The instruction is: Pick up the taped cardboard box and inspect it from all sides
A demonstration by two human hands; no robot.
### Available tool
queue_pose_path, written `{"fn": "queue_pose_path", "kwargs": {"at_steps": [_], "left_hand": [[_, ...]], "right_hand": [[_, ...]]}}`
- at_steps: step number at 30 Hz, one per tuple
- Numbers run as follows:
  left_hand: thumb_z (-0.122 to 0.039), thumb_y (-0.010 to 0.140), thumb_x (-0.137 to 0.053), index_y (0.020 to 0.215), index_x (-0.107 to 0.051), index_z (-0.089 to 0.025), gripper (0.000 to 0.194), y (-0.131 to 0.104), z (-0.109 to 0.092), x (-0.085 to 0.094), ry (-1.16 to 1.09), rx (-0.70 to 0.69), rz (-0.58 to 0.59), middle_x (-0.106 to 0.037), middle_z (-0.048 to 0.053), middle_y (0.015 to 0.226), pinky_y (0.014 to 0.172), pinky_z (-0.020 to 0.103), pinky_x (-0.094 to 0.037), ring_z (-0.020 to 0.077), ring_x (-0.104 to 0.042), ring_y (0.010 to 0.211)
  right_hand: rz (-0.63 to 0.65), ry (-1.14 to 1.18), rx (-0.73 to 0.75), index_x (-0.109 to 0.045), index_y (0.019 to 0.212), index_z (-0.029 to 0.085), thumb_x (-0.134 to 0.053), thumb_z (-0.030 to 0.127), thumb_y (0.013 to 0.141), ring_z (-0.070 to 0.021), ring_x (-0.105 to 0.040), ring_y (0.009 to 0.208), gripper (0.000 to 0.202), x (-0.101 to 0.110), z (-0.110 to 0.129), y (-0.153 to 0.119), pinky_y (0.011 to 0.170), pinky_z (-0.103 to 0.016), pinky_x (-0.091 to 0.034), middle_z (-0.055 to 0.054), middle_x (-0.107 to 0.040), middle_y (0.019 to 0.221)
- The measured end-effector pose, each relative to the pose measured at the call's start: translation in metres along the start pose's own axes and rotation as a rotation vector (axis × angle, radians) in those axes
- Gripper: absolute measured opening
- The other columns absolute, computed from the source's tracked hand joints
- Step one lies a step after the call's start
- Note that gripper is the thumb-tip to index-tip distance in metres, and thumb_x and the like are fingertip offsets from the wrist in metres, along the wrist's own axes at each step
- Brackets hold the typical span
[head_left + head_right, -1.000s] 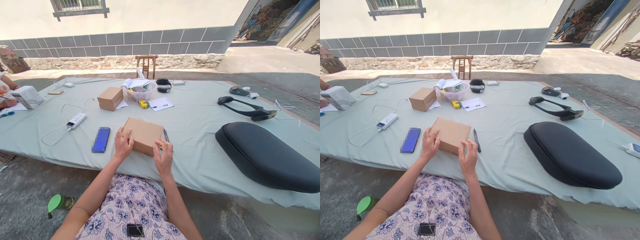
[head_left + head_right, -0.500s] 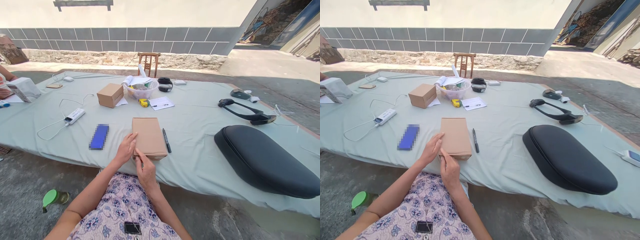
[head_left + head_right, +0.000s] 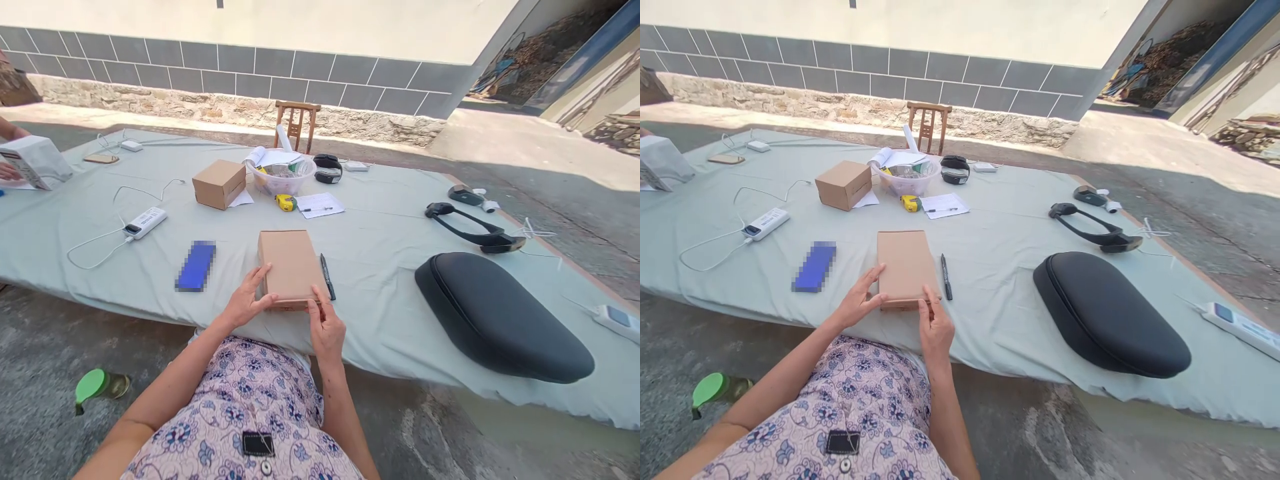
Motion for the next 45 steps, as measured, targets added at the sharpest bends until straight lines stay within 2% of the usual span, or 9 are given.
{"fn": "queue_pose_path", "kwargs": {"at_steps": [5, 9, 16, 23, 29, 33, 36, 40, 45], "left_hand": [[-0.041, 0.095, -0.052, 0.154, -0.039, -0.028, 0.062, -0.004, 0.000, -0.005, -0.025, 0.033, 0.006, -0.035, 0.011, 0.162, 0.103, 0.036, -0.052, 0.0273, -0.038, 0.148], [-0.042, 0.097, -0.049, 0.149, -0.046, -0.031, 0.054, -0.006, -0.001, -0.003, 0.021, 0.036, -0.002, -0.035, 0.009, 0.162, 0.102, 0.036, -0.053, 0.0281, -0.032, 0.152], [-0.049, 0.086, -0.067, 0.151, -0.043, -0.031, 0.071, -0.007, -0.004, -0.003, 0.024, -0.011, -0.005, -0.035, 0.013, 0.161, 0.099, 0.039, -0.055, 0.0309, -0.041, 0.146], [-0.046, 0.093, -0.056, 0.155, -0.035, -0.029, 0.068, -0.006, 0.001, -0.003, -0.096, -0.035, 0.051, -0.027, 0.010, 0.165, 0.104, 0.036, -0.052, 0.0271, -0.033, 0.151], [-0.046, 0.092, -0.054, 0.154, -0.036, -0.028, 0.067, -0.009, 0.008, 0.003, -0.251, -0.026, 0.055, -0.029, 0.008, 0.165, 0.100, 0.036, -0.055, 0.0271, -0.034, 0.150], [-0.046, 0.093, -0.051, 0.153, -0.038, -0.026, 0.065, -0.012, 0.011, 0.007, -0.277, -0.019, 0.004, -0.036, 0.006, 0.163, 0.117, 0.040, -0.041, 0.0260, -0.033, 0.151], [-0.048, 0.095, -0.046, 0.151, -0.041, -0.025, 0.061, -0.013, 0.014, 0.005, -0.346, 0.010, -0.021, -0.039, 0.005, 0.161, 0.123, 0.040, -0.033, 0.0251, -0.033, 0.151], [-0.050, 0.098, -0.039, 0.149, -0.045, -0.026, 0.057, -0.008, 0.025, -0.006, -0.441, 0.081, -0.009, -0.039, 0.005, 0.161, 0.106, 0.039, -0.051, 0.0262, -0.044, 0.144], [-0.036, 0.097, -0.041, 0.126, -0.066, -0.023, 0.040, -0.003, 0.033, 0.006, -0.100, 0.052, -0.258, -0.062, 0.010, 0.138, 0.115, 0.048, -0.041, 0.0263, -0.054, 0.133]], "right_hand": [[-0.061, 0.079, -0.180, -0.061, 0.132, 0.012, -0.052, 0.069, 0.085, -0.0207, -0.065, 0.061, 0.075, 0.011, -0.017, 0.014, 0.065, -0.030, -0.051, -0.003, -0.070, 0.065], [-0.012, 0.124, -0.225, -0.068, 0.111, 0.014, -0.047, 0.075, 0.084, -0.0180, -0.058, 0.054, 0.070, 0.006, -0.020, 0.013, 0.060, -0.030, -0.048, -0.003, -0.068, 0.064], [-0.040, 0.149, -0.210, -0.070, 0.108, 0.015, -0.047, 0.076, 0.084, -0.0162, -0.053, 0.052, 0.070, 0.006, -0.026, 0.010, 0.058, -0.028, -0.045, -0.001, -0.064, 0.060], [0.021, 0.110, -0.235, -0.073, 0.104, 0.013, -0.053, 0.078, 0.078, -0.0180, -0.057, 0.059, 0.073, 0.006, -0.038, 0.007, 0.061, -0.029, -0.046, -0.002, -0.066, 0.063], [0.034, 0.047, -0.135, -0.076, 0.099, 0.016, -0.057, 0.068, 0.081, -0.0226, -0.065, 0.077, 0.058, -0.002, -0.051, 0.002, 0.074, -0.034, -0.051, -0.008, -0.074, 0.085], [0.021, 0.088, -0.046, -0.074, 0.102, 0.017, -0.058, 0.057, 0.086, -0.0221, -0.066, 0.085, 0.046, -0.003, -0.047, 0.002, 0.078, -0.035, -0.054, -0.011, -0.073, 0.099], [-0.041, 0.112, 0.055, -0.072, 0.107, 0.018, -0.057, 0.049, 0.090, -0.0202, -0.066, 0.085, 0.038, 0.005, -0.032, 0.002, 0.076, -0.035, -0.056, -0.011, -0.072, 0.103], [-0.162, 0.103, 0.292, -0.072, 0.106, 0.020, -0.059, 0.035, 0.093, -0.0199, -0.065, 0.093, 0.023, 0.019, 0.001, 0.000, 0.074, -0.033, -0.056, -0.009, -0.068, 0.100], [-0.172, 0.060, 0.480, -0.074, 0.102, 0.023, -0.060, 0.023, 0.095, -0.0166, -0.063, 0.090, 0.016, 0.007, 0.036, -0.001, 0.076, -0.032, -0.055, -0.005, -0.064, 0.094]]}}
Point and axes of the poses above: each hand's wrist, its own y-axis towards the middle knuckle, its own x-axis out of the back of the hand, z = x × y, the point moved 5 cm from there along y, towards the middle knuckle
